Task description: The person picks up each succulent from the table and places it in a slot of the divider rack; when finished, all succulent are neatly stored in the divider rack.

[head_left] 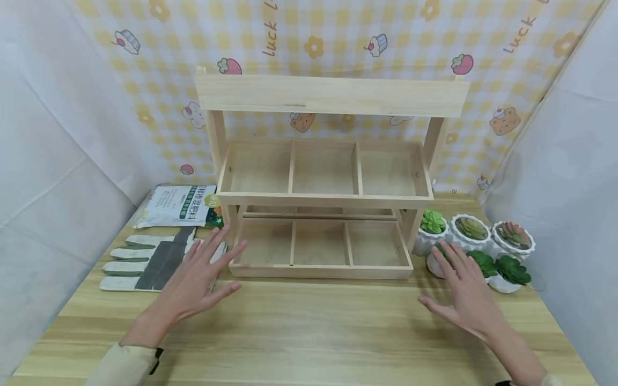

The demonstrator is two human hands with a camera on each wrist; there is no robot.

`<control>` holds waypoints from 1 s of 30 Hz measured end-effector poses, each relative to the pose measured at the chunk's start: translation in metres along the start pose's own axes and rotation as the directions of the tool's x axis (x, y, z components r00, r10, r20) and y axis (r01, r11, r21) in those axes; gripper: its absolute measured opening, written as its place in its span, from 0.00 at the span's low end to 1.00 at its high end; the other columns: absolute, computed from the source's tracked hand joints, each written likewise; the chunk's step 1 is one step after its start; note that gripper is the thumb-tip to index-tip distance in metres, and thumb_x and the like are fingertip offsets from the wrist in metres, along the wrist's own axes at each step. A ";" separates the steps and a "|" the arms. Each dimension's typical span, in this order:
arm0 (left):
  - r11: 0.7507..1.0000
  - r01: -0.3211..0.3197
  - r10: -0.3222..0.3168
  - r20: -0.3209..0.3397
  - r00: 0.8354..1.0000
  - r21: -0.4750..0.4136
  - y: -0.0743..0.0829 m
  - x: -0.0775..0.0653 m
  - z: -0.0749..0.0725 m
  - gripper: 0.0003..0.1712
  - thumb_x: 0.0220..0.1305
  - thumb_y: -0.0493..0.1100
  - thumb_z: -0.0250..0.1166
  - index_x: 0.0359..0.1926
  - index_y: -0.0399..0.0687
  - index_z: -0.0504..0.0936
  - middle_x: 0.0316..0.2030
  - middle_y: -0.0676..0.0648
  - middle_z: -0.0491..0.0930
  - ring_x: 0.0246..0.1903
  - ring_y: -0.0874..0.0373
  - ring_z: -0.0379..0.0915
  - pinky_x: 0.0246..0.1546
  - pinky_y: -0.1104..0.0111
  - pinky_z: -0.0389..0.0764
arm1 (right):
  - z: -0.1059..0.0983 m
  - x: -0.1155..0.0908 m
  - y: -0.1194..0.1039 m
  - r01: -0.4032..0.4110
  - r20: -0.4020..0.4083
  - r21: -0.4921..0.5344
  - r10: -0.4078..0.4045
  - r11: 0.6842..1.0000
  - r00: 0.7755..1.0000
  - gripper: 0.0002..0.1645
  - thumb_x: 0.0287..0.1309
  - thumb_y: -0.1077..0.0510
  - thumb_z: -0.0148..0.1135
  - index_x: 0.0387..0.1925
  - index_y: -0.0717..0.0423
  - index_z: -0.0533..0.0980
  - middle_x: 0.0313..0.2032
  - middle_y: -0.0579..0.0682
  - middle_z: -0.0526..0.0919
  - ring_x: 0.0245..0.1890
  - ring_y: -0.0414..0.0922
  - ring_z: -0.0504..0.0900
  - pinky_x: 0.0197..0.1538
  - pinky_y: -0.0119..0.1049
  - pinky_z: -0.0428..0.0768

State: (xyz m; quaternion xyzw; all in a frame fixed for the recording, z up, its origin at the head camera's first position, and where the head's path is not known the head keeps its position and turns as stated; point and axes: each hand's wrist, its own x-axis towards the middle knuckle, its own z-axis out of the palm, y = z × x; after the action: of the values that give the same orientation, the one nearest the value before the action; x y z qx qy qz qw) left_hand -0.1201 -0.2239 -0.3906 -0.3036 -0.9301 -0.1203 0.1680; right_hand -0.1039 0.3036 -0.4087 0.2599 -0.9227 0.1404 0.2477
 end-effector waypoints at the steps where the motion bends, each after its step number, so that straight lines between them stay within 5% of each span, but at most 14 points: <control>1: 1.000 -0.005 0.005 -0.011 1.000 -0.006 -0.001 0.000 -0.001 0.43 0.56 0.62 0.60 0.71 0.61 0.57 0.70 0.39 0.46 0.69 0.45 0.36 0.60 0.41 0.47 | -0.001 0.000 0.001 0.008 -0.016 0.008 -0.008 1.000 1.000 0.57 0.46 0.25 0.54 0.68 0.59 0.59 0.66 0.61 0.58 0.67 0.58 0.50 0.64 0.57 0.48; 8: 0.995 -0.080 0.074 -0.116 0.991 -0.053 -0.004 -0.001 -0.010 0.39 0.62 0.68 0.48 0.68 0.54 0.63 0.69 0.40 0.53 0.66 0.42 0.50 0.61 0.49 0.53 | -0.007 0.000 0.009 0.085 -0.217 0.076 -0.067 0.993 0.974 0.49 0.51 0.29 0.54 0.54 0.69 0.72 0.56 0.62 0.73 0.62 0.50 0.64 0.65 0.36 0.54; 12: 0.994 -0.103 0.094 -0.195 0.976 -0.037 -0.006 -0.002 -0.015 0.39 0.63 0.68 0.44 0.66 0.50 0.66 0.67 0.41 0.58 0.60 0.42 0.61 0.53 0.51 0.63 | -0.012 -0.002 0.016 0.061 -0.289 0.115 -0.026 0.991 0.957 0.46 0.50 0.30 0.56 0.52 0.68 0.74 0.49 0.63 0.76 0.58 0.43 0.68 0.62 0.29 0.58; 21: 0.993 -0.109 0.082 -0.399 0.913 -0.044 -0.014 0.000 -0.020 0.38 0.64 0.66 0.46 0.62 0.43 0.71 0.61 0.41 0.68 0.52 0.46 0.70 0.44 0.63 0.68 | -0.031 -0.015 0.038 -0.062 -0.355 0.206 0.133 0.977 0.925 0.39 0.47 0.38 0.65 0.48 0.68 0.76 0.44 0.59 0.80 0.53 0.30 0.69 0.55 0.22 0.61; 26: 0.995 -0.070 0.026 -0.474 0.880 -0.076 -0.020 0.001 -0.021 0.39 0.63 0.66 0.47 0.60 0.40 0.72 0.57 0.40 0.72 0.51 0.45 0.70 0.55 0.78 0.58 | -0.044 -0.021 0.044 -0.149 -0.382 0.273 0.249 0.950 0.890 0.31 0.45 0.55 0.70 0.49 0.70 0.75 0.45 0.38 0.79 0.48 0.26 0.71 0.53 0.21 0.62; 30: 0.994 -0.041 -0.019 -0.551 0.834 -0.097 -0.026 0.005 -0.024 0.40 0.62 0.67 0.48 0.59 0.38 0.73 0.54 0.38 0.74 0.51 0.45 0.70 0.55 0.81 0.57 | -0.053 -0.024 0.048 -0.220 -0.403 0.310 0.337 0.925 0.851 0.29 0.43 0.64 0.68 0.51 0.69 0.75 0.45 0.28 0.77 0.46 0.25 0.72 0.53 0.21 0.62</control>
State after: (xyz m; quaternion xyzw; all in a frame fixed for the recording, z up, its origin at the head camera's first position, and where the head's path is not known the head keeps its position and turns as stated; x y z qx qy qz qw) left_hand -0.1336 -0.2495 -0.3705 -0.2699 -0.8329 -0.2504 0.4131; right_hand -0.0926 0.3738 -0.3836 0.1121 -0.8428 0.3475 0.3954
